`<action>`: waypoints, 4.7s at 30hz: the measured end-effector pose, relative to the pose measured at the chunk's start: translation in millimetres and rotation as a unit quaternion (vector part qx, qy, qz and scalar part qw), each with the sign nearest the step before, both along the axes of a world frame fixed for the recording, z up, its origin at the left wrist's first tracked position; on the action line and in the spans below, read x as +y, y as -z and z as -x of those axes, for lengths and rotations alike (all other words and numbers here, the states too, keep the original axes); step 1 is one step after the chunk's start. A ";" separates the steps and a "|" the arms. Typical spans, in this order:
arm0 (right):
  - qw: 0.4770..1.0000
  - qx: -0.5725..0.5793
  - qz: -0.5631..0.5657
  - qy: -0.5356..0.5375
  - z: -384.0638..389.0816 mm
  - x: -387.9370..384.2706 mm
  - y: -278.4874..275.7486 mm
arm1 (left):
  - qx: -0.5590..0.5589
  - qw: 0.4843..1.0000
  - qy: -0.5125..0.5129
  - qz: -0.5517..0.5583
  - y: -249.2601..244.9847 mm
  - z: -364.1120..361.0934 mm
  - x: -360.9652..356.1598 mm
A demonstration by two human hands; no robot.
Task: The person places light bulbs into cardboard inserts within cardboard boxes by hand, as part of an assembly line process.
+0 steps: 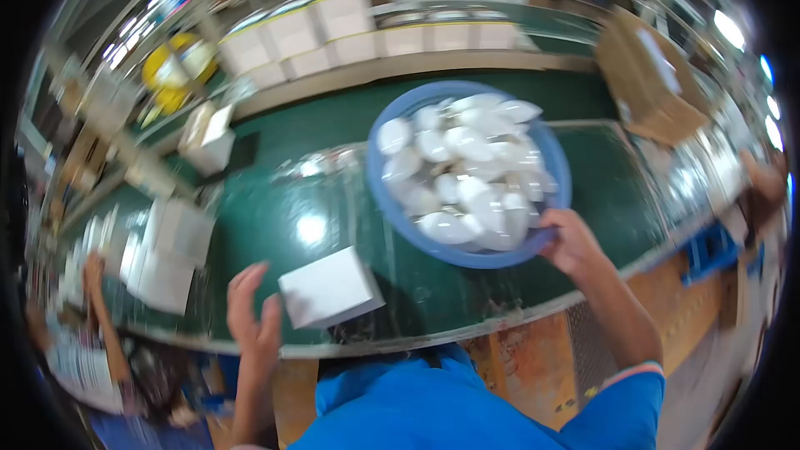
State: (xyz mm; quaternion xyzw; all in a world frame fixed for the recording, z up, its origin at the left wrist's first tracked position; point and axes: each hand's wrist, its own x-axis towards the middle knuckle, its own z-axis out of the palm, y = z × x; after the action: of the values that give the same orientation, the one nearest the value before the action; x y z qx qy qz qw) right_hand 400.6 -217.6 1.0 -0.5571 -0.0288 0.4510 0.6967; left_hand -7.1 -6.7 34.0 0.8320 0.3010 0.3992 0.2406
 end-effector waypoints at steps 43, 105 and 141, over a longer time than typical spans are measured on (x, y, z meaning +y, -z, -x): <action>0.572 -0.130 -0.067 -0.807 704.4 261.4 -60.6 | -0.565 0.598 -0.524 0.220 27.9 398.4 -231.6; 0.537 -0.402 0.121 -0.731 1705.9 591.9 98.9 | -0.076 0.532 -0.806 0.248 88.2 1360.5 -30.0; 0.355 -0.690 -0.042 -0.629 1732.9 558.9 -106.0 | -0.115 0.647 -0.713 0.246 71.7 1345.2 -72.0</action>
State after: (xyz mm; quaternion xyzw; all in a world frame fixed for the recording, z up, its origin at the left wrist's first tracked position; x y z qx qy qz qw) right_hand -1332.3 341.3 107.0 -0.4612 -0.8608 0.2127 -0.0330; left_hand -1352.2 -78.7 -37.7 0.2182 0.8580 0.4516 0.1106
